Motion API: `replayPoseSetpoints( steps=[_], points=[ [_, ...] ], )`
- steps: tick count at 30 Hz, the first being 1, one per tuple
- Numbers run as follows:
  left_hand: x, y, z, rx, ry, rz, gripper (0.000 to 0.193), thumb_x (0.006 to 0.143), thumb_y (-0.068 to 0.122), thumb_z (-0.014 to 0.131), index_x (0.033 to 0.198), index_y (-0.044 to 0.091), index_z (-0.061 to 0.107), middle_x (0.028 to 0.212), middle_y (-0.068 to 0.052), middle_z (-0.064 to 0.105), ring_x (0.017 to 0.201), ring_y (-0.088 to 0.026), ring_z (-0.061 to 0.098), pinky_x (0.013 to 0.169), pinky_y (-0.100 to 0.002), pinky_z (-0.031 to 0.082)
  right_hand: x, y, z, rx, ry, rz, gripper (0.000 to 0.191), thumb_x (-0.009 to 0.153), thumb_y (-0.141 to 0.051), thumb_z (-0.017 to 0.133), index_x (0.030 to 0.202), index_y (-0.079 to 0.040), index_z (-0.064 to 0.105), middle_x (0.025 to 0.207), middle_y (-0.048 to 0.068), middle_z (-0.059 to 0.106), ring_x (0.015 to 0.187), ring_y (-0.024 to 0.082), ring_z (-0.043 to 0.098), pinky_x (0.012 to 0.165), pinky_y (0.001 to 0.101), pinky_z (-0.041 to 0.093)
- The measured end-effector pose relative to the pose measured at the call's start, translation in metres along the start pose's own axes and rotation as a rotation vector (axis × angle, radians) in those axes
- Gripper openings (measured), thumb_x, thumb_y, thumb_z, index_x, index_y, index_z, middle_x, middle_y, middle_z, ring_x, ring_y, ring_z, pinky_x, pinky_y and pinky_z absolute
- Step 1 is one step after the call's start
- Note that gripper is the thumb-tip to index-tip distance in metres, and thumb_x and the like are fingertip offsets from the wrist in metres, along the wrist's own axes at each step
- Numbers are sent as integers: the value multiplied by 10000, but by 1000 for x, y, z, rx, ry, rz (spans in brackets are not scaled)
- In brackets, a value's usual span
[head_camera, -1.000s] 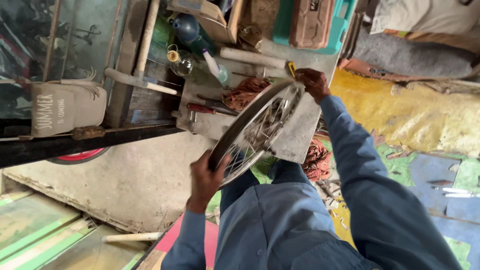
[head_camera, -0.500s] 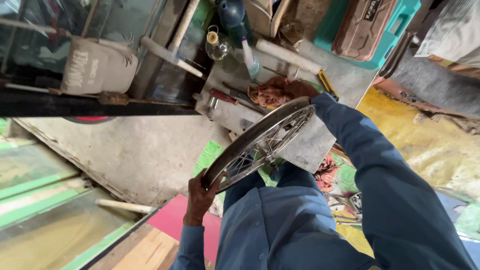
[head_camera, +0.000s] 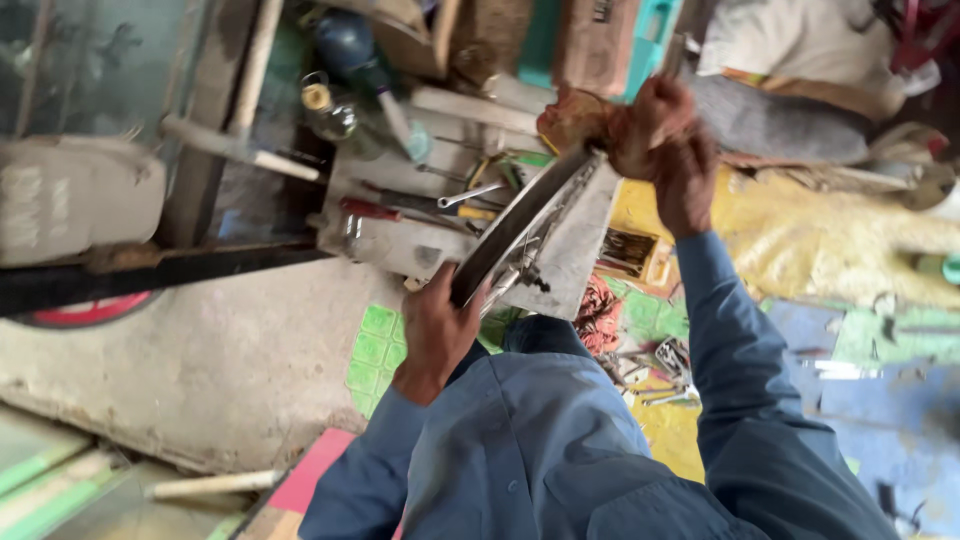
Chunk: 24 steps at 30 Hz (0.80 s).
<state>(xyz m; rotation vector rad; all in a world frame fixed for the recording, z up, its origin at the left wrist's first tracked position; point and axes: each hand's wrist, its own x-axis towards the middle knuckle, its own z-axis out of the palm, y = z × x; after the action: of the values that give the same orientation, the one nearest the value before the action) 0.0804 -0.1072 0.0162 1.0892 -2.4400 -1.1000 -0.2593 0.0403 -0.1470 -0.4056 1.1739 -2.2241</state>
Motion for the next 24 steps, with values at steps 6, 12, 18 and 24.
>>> replayPoseSetpoints(
  steps=[6, 12, 18, 24],
  points=[
    [67, 62, 52, 195, -4, 144, 397, 945, 379, 699, 1129, 28, 681, 843, -246, 725, 745, -460, 696, 636, -534, 544, -63, 40, -25, -416, 38, 117, 92, 1122, -87, 620, 1176, -11, 624, 1026, 15, 629, 913, 149, 584, 811, 286, 511],
    [115, 92, 89, 307, -58, 132, 373, 966, 397, 685, 1129, 62, 689, 840, -223, 735, 753, -426, 719, 663, -513, 564, -77, 83, 5, -744, 57, -198, 519, 942, 60, 568, 1454, -18, 529, 1488, 189, 494, 1294, 354, 558, 1043, 356, 524],
    [124, 103, 113, 354, -62, 119, 355, 897, 386, 726, 1111, 104, 696, 867, -194, 749, 811, -418, 723, 712, -520, 564, -100, 103, 22, -1050, 110, -38, 620, 759, 92, 611, 1367, -26, 631, 1495, 189, 486, 1243, 349, 599, 976, 351, 567],
    [122, 124, 109, 389, -166, 208, 432, 845, 334, 749, 1208, 112, 672, 824, -231, 735, 803, -437, 719, 714, -538, 558, -133, 96, 28, -1431, -96, 139, 403, 775, -129, 734, 1176, -115, 692, 1265, 122, 621, 1199, 361, 618, 1023, 433, 539]
  ],
)
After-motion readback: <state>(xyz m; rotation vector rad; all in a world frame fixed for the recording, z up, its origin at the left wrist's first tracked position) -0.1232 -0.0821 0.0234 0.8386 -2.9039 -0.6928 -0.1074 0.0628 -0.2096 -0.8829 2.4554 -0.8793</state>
